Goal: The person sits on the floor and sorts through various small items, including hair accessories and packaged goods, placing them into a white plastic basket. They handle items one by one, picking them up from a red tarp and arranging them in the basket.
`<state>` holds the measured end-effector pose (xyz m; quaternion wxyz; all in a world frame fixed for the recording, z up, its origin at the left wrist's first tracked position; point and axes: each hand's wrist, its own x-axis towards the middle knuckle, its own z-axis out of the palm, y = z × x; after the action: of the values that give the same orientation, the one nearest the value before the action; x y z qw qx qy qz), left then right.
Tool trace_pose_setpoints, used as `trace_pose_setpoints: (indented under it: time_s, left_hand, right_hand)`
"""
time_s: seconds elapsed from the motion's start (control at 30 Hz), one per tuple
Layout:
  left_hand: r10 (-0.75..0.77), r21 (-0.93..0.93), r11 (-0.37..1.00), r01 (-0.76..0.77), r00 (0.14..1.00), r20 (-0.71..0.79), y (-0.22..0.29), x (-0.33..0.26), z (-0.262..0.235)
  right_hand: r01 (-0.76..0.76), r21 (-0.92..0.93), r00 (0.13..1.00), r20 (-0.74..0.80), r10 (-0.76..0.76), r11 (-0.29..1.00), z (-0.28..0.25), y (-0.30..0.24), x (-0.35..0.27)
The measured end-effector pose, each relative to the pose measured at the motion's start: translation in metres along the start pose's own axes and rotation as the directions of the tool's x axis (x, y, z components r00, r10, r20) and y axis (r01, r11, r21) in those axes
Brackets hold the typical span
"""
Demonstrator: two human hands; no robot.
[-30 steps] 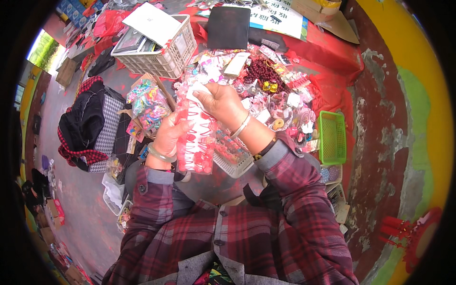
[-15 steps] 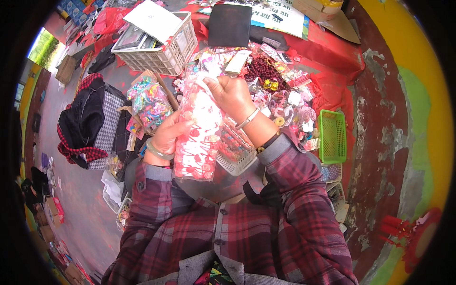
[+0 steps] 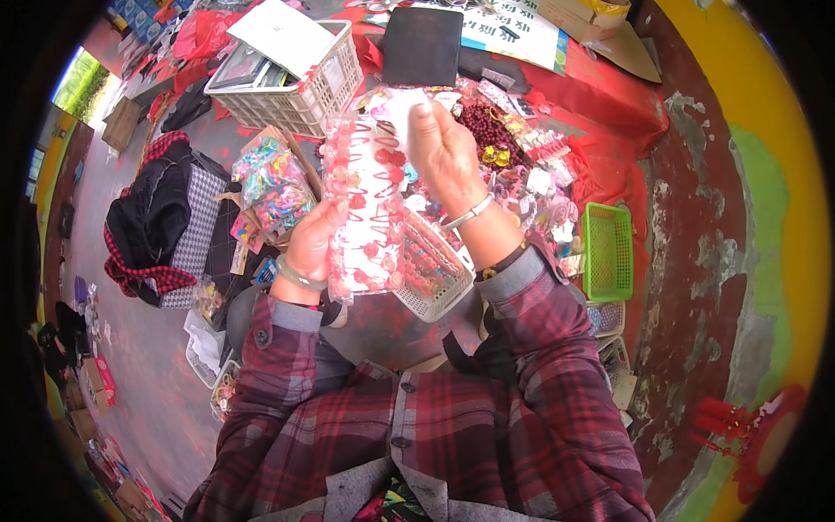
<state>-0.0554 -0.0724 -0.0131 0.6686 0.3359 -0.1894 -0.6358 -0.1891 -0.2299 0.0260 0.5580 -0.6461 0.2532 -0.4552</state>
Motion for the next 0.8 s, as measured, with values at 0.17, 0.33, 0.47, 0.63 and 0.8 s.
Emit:
trace_pose_setpoints:
  time_s: [0.17, 0.33, 0.47, 0.63, 0.8]
  left_hand:
    - [0.022, 0.02, 1.0, -0.021, 0.999, -0.04, -0.002, 0.0, -0.006]
    - [0.089, 0.116, 0.99, -0.074, 0.988, -0.126, -0.005, 0.002, -0.01]
    - [0.232, 0.043, 0.972, -0.229, 0.935, -0.267, 0.001, 0.006, -0.005]
    - [0.35, 0.124, 0.936, -0.328, 0.892, -0.284, 0.03, 0.006, -0.028]
    - [0.395, 0.19, 0.915, -0.355, 0.884, -0.249, 0.03, 0.002, -0.025]
  right_hand:
    - [0.044, -0.186, 0.997, 0.072, -0.031, 0.982, 0.001, -0.005, 0.001]
    - [0.459, -0.509, 0.852, 0.484, -0.199, 0.728, 0.03, 0.023, -0.024]
    - [0.53, -0.475, 0.762, 0.63, -0.149, 0.703, 0.037, 0.013, -0.04]
    - [0.569, -0.443, 0.641, 0.766, -0.036, 0.693, 0.061, -0.002, -0.089]
    - [0.59, -0.511, 0.697, 0.713, -0.076, 0.625, 0.064, -0.008, -0.093]
